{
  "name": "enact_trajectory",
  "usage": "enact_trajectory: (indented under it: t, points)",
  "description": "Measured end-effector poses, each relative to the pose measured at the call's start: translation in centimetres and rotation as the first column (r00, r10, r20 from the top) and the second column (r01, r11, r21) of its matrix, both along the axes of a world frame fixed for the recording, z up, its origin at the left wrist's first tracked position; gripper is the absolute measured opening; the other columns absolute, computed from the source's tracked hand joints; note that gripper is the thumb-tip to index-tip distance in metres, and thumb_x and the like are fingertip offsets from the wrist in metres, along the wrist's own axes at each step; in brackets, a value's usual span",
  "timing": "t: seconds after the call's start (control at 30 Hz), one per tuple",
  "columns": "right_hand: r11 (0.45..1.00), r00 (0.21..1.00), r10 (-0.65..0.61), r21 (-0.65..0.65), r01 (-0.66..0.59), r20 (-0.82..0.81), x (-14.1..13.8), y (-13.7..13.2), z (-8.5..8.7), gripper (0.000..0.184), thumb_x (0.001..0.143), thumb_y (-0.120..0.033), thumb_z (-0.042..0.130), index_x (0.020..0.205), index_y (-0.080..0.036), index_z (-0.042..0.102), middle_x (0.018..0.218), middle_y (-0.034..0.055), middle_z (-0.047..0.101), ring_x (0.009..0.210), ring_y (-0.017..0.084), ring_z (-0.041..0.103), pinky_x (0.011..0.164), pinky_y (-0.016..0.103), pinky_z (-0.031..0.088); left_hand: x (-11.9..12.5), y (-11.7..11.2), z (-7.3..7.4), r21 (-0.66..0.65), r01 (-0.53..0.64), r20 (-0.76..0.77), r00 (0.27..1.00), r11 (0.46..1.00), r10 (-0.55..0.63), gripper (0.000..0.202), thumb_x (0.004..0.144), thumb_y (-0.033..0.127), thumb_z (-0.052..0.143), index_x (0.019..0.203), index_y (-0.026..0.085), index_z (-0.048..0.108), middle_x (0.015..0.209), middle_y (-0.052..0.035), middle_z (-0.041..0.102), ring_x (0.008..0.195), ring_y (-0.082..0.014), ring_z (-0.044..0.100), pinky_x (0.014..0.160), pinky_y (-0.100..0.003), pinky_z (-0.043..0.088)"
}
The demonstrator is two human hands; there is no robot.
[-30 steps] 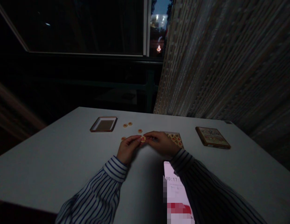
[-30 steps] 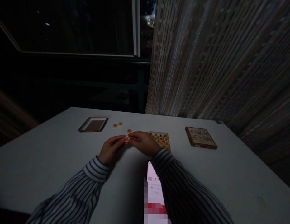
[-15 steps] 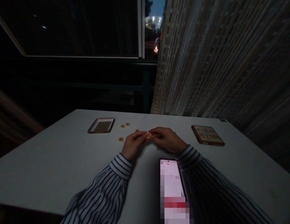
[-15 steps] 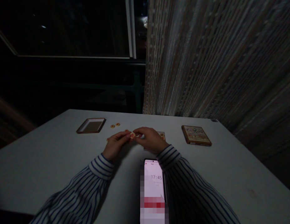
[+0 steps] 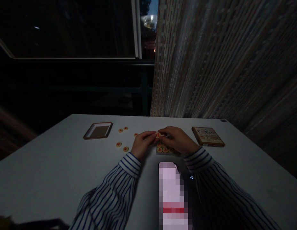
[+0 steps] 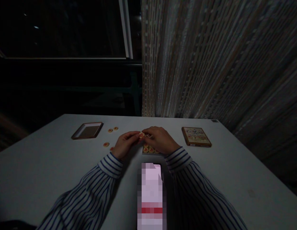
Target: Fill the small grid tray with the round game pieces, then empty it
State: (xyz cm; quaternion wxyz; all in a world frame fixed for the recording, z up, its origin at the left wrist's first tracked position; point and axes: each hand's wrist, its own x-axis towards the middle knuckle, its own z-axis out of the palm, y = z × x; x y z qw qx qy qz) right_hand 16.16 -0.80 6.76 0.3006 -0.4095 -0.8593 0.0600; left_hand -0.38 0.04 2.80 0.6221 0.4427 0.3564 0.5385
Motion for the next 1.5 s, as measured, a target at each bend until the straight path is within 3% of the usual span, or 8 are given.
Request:
enact_trajectory:
  t: [0.5, 1.0, 1.5]
  points:
    - [0.996, 0.998, -0.062, -0.056, 0.063, 0.022, 1.6, 0.8, 0.0, 0.029, 0.08, -0.033, 0.052, 0.103, -0.018, 0.063, 0.092, 0.0061, 0.066, 0.081, 0.017, 0.058, 0.074, 0.03, 0.044, 2.2, 1.4, -0.9, 0.015, 0.005, 0.03, 1.0, 1.0, -0.005, 0.026, 0.063, 0.029, 0.07, 0.083, 0.013, 0.067, 0.08, -0.0053, 0.069, 0.072, -0.0132, 0.062, 0.072, -0.027, 0.049]
    - [0.997, 0.997, -0.014, -0.075, 0.02, 0.075, 0.7, 2.2, 0.0, 0.026, 0.081, -0.03, 0.051, 0.101, -0.019, 0.063, 0.092, 0.0055, 0.067, 0.081, 0.017, 0.058, 0.074, 0.03, 0.043, 2.1, 2.0, -2.7, -0.024, -0.058, 0.128, 0.99, 0.998, 0.061, 0.026, 0.063, 0.029, 0.07, 0.084, 0.013, 0.068, 0.084, -0.0058, 0.069, 0.074, -0.0137, 0.062, 0.074, -0.028, 0.049]
    - [0.999, 0.975, -0.001, -0.032, 0.008, 0.224, 0.3, 3.0, -0.8, 0.027, 0.081, -0.029, 0.051, 0.103, -0.018, 0.062, 0.096, 0.0073, 0.066, 0.088, 0.02, 0.058, 0.078, 0.033, 0.04, 2.0, 2.3, -3.7, 0.008, -0.124, 0.057, 0.991, 0.992, 0.123, 0.027, 0.062, 0.031, 0.07, 0.081, 0.012, 0.069, 0.08, -0.0066, 0.069, 0.071, -0.0145, 0.061, 0.069, -0.028, 0.049]
